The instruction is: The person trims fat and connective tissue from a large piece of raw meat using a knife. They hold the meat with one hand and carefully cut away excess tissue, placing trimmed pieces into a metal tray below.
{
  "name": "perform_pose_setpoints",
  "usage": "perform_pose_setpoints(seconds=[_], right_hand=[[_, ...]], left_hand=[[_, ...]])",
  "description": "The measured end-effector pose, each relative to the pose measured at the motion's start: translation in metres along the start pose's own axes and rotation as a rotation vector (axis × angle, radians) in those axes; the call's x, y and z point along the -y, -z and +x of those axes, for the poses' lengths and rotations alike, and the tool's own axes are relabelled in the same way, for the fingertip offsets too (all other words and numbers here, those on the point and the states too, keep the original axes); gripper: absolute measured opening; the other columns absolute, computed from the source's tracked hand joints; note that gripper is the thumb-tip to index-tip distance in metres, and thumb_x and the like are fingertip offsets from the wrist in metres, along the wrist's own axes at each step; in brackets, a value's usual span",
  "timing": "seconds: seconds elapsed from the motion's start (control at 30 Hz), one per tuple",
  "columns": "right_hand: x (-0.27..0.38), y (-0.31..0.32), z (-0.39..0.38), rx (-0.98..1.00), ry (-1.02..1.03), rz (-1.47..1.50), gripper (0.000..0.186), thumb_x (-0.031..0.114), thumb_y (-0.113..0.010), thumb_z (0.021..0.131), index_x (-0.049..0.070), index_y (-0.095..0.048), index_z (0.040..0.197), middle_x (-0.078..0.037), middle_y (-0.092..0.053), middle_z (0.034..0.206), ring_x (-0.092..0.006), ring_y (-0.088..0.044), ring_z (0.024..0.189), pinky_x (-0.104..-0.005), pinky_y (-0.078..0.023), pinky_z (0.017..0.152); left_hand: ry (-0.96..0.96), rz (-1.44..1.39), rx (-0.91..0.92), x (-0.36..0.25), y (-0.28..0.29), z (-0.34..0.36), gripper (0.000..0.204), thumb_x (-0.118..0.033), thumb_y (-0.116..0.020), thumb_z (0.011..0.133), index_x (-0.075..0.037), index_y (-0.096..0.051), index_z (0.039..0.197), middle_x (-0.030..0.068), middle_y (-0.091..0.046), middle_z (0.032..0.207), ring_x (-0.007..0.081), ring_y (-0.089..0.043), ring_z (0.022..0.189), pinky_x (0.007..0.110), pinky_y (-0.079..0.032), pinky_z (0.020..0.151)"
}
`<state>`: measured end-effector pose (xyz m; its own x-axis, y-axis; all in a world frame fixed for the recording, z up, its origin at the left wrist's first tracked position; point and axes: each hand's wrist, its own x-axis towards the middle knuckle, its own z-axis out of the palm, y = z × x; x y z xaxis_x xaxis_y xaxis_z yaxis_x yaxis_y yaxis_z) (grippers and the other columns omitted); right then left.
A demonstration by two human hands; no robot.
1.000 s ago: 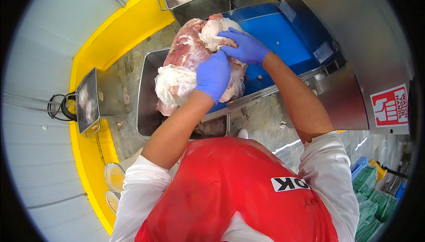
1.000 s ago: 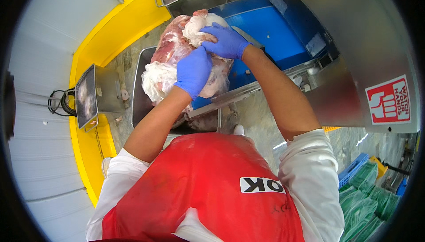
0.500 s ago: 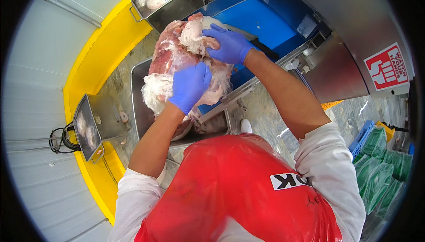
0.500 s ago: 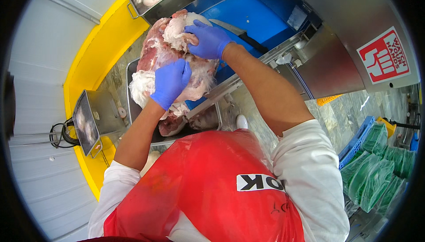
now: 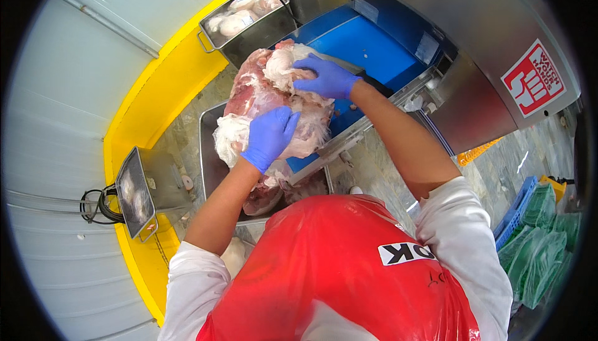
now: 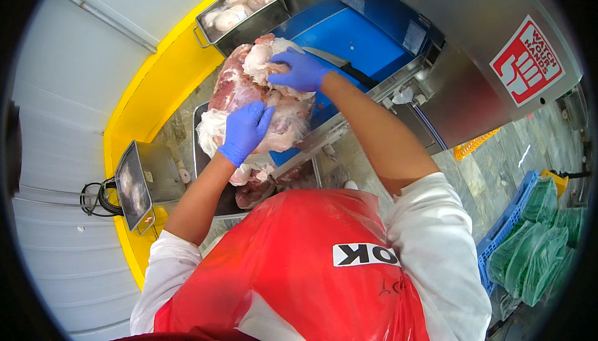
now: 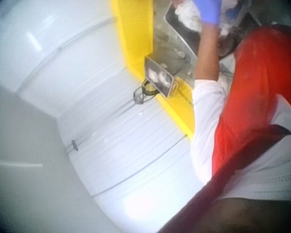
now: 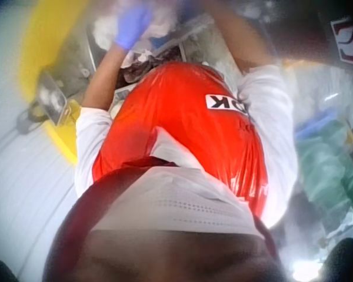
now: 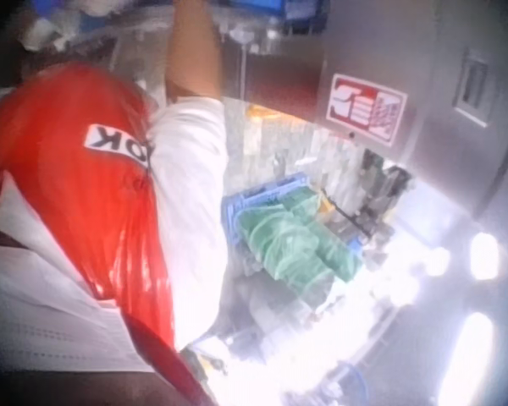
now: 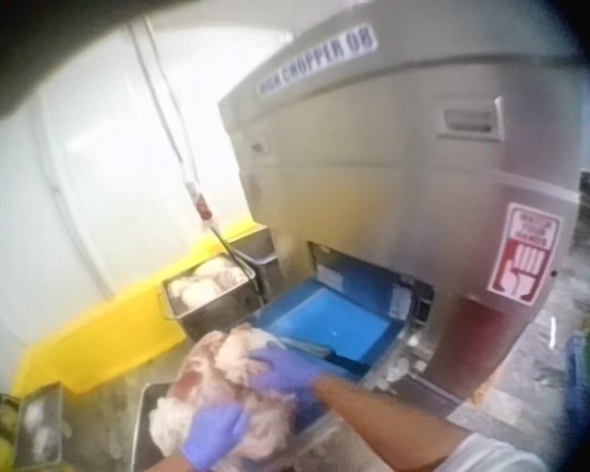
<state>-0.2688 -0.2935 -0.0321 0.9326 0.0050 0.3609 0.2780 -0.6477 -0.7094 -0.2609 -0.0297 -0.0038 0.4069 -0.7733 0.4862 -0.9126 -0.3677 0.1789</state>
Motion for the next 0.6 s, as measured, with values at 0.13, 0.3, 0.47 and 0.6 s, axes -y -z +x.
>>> perform_pose_setpoints(seconds=[0.13,0.3,0.47,0.6], right_hand=[[0.048,0.022,-0.046,-0.302,-0.570,0.445,0.045,0.030,-0.075,0.099,-0.001,-0.070,0.132,-0.020,-0.075,0.123,-0.0326,-0.075,0.112,-0.0434,-0.060,0.102],[0.074,-0.033,-0.105,-0.040,-0.843,0.530,0.036,0.021,-0.074,0.095,-0.003,-0.071,0.121,-0.018,-0.078,0.109,-0.0304,-0.077,0.101,-0.0430,-0.060,0.092],[0.081,-0.082,-0.114,-0.286,-0.939,0.678,0.032,0.020,-0.069,0.095,-0.004,-0.071,0.117,-0.022,-0.078,0.109,-0.0343,-0.077,0.100,-0.0469,-0.060,0.089],[0.085,-0.094,-0.115,-0.311,-0.591,0.174,0.028,0.023,-0.063,0.097,-0.001,-0.070,0.110,-0.031,-0.076,0.105,-0.0454,-0.077,0.094,-0.0569,-0.060,0.081]], left_hand=[[0.122,0.047,0.018,-0.014,0.020,-0.024,0.036,-0.032,-0.081,0.096,-0.007,-0.070,0.118,0.0168,-0.068,0.107,0.0385,-0.068,0.105,0.053,-0.051,0.091],[0.214,0.124,0.057,-0.030,0.016,-0.052,0.105,-0.058,-0.091,0.080,-0.007,-0.049,0.161,0.0228,-0.054,0.149,0.0448,-0.047,0.145,0.064,-0.028,0.124],[0.189,0.287,0.153,-0.038,0.002,-0.048,0.135,-0.072,-0.091,0.069,-0.007,-0.033,0.171,0.0248,-0.043,0.165,0.0474,-0.035,0.156,0.076,-0.012,0.128],[0.220,0.344,0.208,-0.039,0.004,-0.038,0.135,-0.073,-0.089,0.070,-0.008,-0.031,0.173,0.0239,-0.043,0.165,0.0467,-0.035,0.157,0.074,-0.013,0.129]])
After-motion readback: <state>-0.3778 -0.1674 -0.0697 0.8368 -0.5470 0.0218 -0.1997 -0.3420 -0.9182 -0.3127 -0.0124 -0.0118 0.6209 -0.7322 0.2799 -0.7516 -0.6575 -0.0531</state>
